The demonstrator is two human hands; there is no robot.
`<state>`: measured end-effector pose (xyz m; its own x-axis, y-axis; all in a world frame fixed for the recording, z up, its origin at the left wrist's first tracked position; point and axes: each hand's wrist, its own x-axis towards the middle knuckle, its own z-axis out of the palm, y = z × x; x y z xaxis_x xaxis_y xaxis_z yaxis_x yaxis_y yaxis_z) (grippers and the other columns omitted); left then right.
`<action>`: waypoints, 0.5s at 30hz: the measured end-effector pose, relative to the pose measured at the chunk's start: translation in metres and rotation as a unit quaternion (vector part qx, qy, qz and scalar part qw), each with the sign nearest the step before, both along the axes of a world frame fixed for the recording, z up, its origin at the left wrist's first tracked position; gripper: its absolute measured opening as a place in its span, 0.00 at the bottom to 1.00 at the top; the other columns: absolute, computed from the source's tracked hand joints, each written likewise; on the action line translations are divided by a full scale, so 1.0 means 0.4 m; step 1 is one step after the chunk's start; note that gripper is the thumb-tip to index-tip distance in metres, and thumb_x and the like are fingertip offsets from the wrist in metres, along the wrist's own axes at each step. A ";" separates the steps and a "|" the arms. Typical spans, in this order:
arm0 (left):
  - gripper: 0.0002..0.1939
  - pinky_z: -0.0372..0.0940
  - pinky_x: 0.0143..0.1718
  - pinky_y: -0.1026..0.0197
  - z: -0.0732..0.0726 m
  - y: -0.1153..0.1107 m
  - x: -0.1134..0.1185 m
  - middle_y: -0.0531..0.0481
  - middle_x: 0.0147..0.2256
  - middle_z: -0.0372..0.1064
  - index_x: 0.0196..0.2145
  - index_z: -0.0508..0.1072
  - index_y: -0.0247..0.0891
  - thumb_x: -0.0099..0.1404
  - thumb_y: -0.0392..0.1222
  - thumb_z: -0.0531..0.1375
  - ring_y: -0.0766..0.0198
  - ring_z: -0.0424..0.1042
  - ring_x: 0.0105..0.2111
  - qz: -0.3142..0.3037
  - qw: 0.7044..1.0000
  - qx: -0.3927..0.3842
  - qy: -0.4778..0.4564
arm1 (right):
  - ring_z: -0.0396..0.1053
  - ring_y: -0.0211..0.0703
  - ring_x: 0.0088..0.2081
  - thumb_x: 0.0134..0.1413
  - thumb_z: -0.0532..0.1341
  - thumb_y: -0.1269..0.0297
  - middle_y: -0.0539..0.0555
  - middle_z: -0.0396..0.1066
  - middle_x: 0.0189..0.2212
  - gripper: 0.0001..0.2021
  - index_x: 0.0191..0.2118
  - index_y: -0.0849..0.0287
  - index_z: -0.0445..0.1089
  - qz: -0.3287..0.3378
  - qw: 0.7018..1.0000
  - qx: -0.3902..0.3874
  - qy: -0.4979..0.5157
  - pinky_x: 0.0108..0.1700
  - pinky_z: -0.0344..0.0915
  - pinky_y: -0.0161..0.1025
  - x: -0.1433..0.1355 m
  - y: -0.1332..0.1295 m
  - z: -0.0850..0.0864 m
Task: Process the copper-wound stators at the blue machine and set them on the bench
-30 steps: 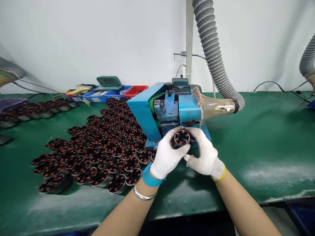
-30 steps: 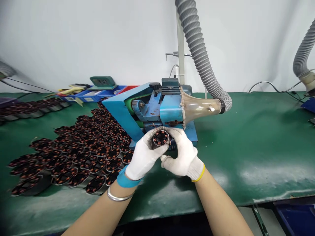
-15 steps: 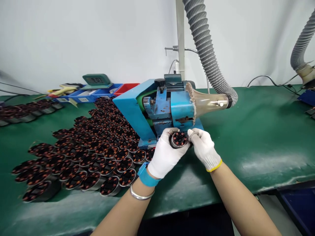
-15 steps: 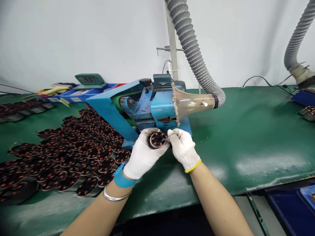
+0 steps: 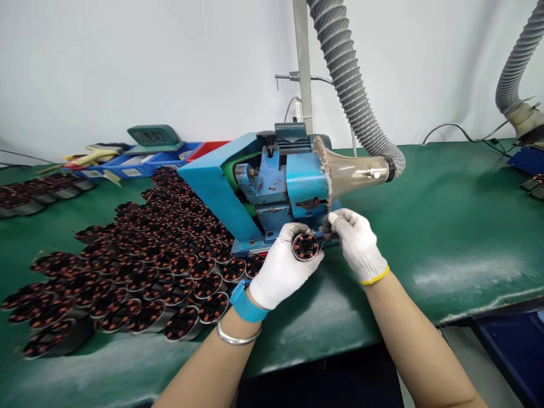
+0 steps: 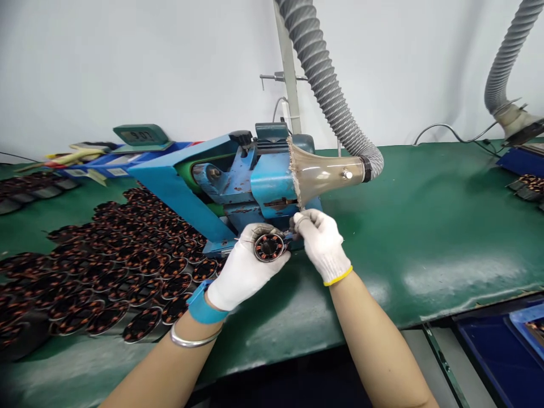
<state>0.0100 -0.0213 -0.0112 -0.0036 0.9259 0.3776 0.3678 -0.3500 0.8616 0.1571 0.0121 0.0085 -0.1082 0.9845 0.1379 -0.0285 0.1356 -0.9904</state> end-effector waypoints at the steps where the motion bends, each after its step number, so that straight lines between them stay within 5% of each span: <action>1: 0.20 0.67 0.41 0.58 0.000 -0.001 0.001 0.51 0.37 0.68 0.41 0.62 0.40 0.52 0.36 0.64 0.63 0.71 0.37 -0.001 1.000 0.002 0.008 | 0.66 0.37 0.27 0.53 0.59 0.55 0.48 0.68 0.23 0.11 0.29 0.58 0.67 -0.006 1.000 -0.001 -0.009 0.32 0.64 0.35 0.006 0.003 0.003; 6: 0.20 0.67 0.39 0.59 -0.001 -0.007 0.009 0.51 0.36 0.68 0.41 0.61 0.40 0.52 0.37 0.64 0.63 0.71 0.35 -0.004 1.000 -0.010 0.009 | 0.65 0.37 0.27 0.49 0.64 0.58 0.47 0.69 0.23 0.09 0.28 0.58 0.70 0.089 0.987 0.011 -0.134 0.30 0.63 0.34 0.030 0.009 0.014; 12: 0.25 0.66 0.47 0.55 -0.014 -0.005 0.010 0.49 0.41 0.68 0.46 0.61 0.40 0.52 0.39 0.65 0.61 0.71 0.41 0.053 0.998 -0.019 -0.036 | 0.67 0.37 0.26 0.53 0.61 0.53 0.48 0.68 0.22 0.13 0.27 0.58 0.67 -0.074 0.997 0.015 -0.003 0.33 0.67 0.36 0.062 0.036 0.002; 15: 0.29 0.65 0.52 0.52 -0.023 0.005 0.008 0.44 0.49 0.67 0.52 0.59 0.39 0.54 0.40 0.63 0.58 0.70 0.49 0.017 0.993 -0.025 -0.118 | 0.70 0.40 0.28 0.46 0.67 0.56 0.50 0.72 0.25 0.12 0.33 0.58 0.72 0.030 0.993 -0.013 -0.109 0.34 0.69 0.38 0.042 0.019 -0.004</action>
<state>0.0132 -0.0194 -0.0203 -0.1185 0.9412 0.3163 0.1640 -0.2956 0.9411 0.1737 0.0198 0.0069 -0.1916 0.9782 0.0799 0.1806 0.1151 -0.9768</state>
